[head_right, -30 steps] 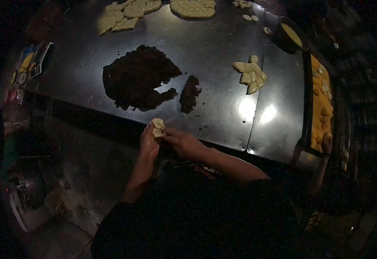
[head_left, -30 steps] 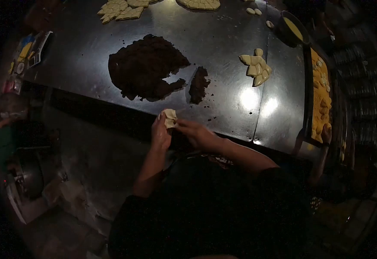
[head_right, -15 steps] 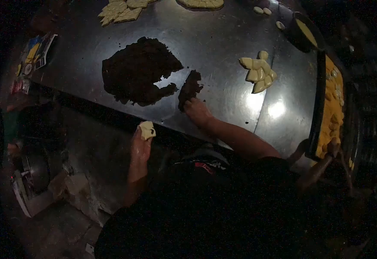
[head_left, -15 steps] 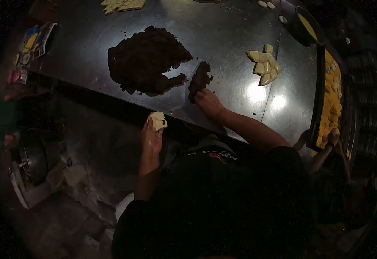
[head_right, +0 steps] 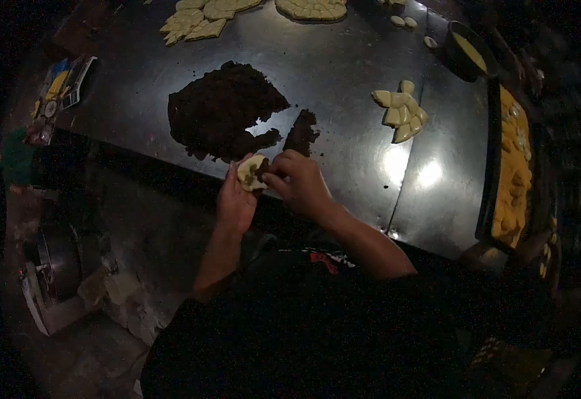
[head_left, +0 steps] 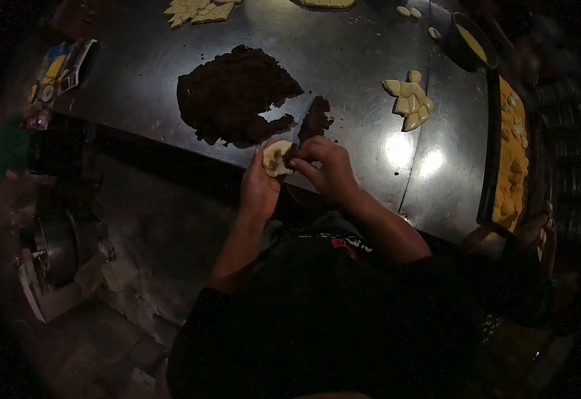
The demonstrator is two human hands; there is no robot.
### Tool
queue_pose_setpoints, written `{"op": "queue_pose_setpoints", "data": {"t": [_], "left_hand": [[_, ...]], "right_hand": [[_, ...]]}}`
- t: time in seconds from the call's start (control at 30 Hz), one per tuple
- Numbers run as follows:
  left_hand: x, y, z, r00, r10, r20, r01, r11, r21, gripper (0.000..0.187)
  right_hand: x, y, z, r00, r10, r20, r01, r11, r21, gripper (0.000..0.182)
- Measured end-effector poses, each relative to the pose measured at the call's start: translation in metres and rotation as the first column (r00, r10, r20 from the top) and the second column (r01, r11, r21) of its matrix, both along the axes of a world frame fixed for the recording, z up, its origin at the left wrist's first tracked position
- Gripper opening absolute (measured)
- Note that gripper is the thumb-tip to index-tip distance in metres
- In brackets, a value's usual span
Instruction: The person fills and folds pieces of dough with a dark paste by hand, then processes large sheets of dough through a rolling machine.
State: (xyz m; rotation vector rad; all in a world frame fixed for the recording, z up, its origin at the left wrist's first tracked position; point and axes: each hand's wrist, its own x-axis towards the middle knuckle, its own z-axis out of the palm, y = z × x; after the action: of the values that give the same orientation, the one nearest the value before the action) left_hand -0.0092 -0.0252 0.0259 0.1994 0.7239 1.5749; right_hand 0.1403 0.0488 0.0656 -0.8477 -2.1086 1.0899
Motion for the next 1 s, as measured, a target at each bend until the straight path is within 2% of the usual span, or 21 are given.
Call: {"op": "queue_pose_setpoints", "data": {"t": [0.03,0.1,0.17,0.23,0.27,0.3,0.33,0.37,0.43,0.57,0.6,0.63,0.67,0.7,0.73,0.77,0.8,0.83,0.9,0.93,1.0], "left_hand": [[0.005,0.002,0.007,1.000,-0.006,0.000,0.006,1.000,0.004,0.042],[0.013,0.004,0.017,0.947,-0.035,-0.318,0.047,0.999,0.029,0.043],[0.010,0.004,0.020,0.939,0.009,-0.344,0.001,1.000,0.028,0.042],[0.003,0.002,0.024,0.991,0.024,-0.134,-0.010,0.994,0.107,0.040],[0.003,0.000,0.026,0.991,0.025,-0.133,-0.011,0.994,0.108,0.040],[0.006,-0.002,0.027,0.994,0.030,-0.104,-0.017,0.991,0.131,0.039],[0.009,-0.003,0.028,0.997,0.033,-0.076,-0.021,0.988,0.154,0.038],[0.012,-0.004,0.028,0.998,0.034,-0.049,-0.024,0.984,0.179,0.037],[0.019,-0.003,0.024,0.987,0.096,-0.128,-0.072,0.981,0.179,0.036],[0.027,-0.002,0.007,0.852,0.291,-0.435,-0.254,0.957,0.143,0.038],[0.029,-0.002,0.006,0.849,0.294,-0.439,-0.254,0.956,0.147,0.038],[0.033,-0.003,0.006,0.623,0.279,-0.731,-0.241,0.957,0.160,0.044],[0.036,-0.003,0.004,0.311,0.232,-0.922,-0.225,0.960,0.166,0.051],[0.037,-0.004,0.001,0.312,0.230,-0.922,-0.223,0.961,0.164,0.051],[0.037,-0.006,-0.003,0.386,0.141,-0.912,-0.121,0.987,0.101,0.057],[0.036,-0.007,-0.006,0.449,0.047,-0.892,-0.014,0.999,0.046,0.064],[0.030,-0.009,0.026,0.797,-0.116,-0.593,0.137,0.991,-0.009,0.084],[0.024,-0.009,0.043,0.796,-0.114,-0.594,0.136,0.991,-0.007,0.084],[0.012,-0.012,0.061,0.878,-0.367,-0.307,0.403,0.913,0.062,0.094],[0.007,-0.014,0.058,0.908,-0.345,-0.237,0.354,0.935,-0.003,0.083],[-0.001,-0.013,0.054,0.875,-0.350,-0.334,0.341,0.936,-0.086,0.075]], "right_hand": [[-0.006,-0.008,0.000,1.000,-0.006,0.000,0.006,1.000,0.004,0.012],[-0.017,-0.019,-0.005,0.994,-0.109,0.025,0.102,0.975,0.197,0.014],[-0.017,-0.022,-0.014,0.991,-0.106,-0.085,0.125,0.957,0.263,0.017],[-0.008,-0.027,-0.020,0.883,-0.284,-0.374,0.232,0.956,-0.179,0.019],[-0.006,-0.027,-0.023,0.884,-0.283,-0.373,0.231,0.956,-0.178,0.019],[-0.005,-0.027,-0.024,0.878,-0.330,-0.347,0.129,0.861,-0.492,0.018],[-0.004,-0.027,-0.026,0.877,-0.368,-0.309,0.015,0.663,-0.748,0.018],[-0.002,-0.027,-0.032,0.875,-0.370,-0.311,0.016,0.665,-0.747,0.018],[-0.001,-0.025,-0.039,0.825,-0.405,-0.394,-0.169,0.489,-0.856,0.015],[-0.004,-0.020,-0.030,0.707,-0.545,-0.451,-0.181,0.477,-0.860,0.014],[-0.008,-0.024,-0.029,0.744,-0.501,-0.442,-0.062,0.607,-0.792,0.013],[-0.013,-0.027,-0.026,0.778,-0.463,-0.423,0.053,0.721,-0.691,0.013],[-0.015,-0.027,-0.023,0.777,-0.464,-0.426,0.053,0.723,-0.689,0.013],[-0.016,-0.028,-0.017,0.867,-0.315,-0.387,0.216,0.936,-0.278,0.013],[-0.015,-0.030,-0.013,0.942,-0.205,-0.265,0.264,0.941,0.210,0.015],[-0.013,-0.032,-0.011,0.942,-0.205,-0.265,0.264,0.941,0.210,0.015],[-0.011,-0.033,-0.008,0.946,-0.235,-0.225,0.292,0.917,0.272,0.019],[-0.010,-0.033,-0.007,0.946,-0.266,-0.185,0.315,0.889,0.333,0.023],[0.004,-0.026,-0.007,0.947,-0.260,-0.191,0.315,0.872,0.374,0.026],[0.015,-0.022,-0.006,0.981,-0.123,-0.153,0.180,0.875,0.450,0.025],[0.025,-0.021,0.008,0.994,0.061,-0.091,0.008,0.786,0.619,0.023]]}}
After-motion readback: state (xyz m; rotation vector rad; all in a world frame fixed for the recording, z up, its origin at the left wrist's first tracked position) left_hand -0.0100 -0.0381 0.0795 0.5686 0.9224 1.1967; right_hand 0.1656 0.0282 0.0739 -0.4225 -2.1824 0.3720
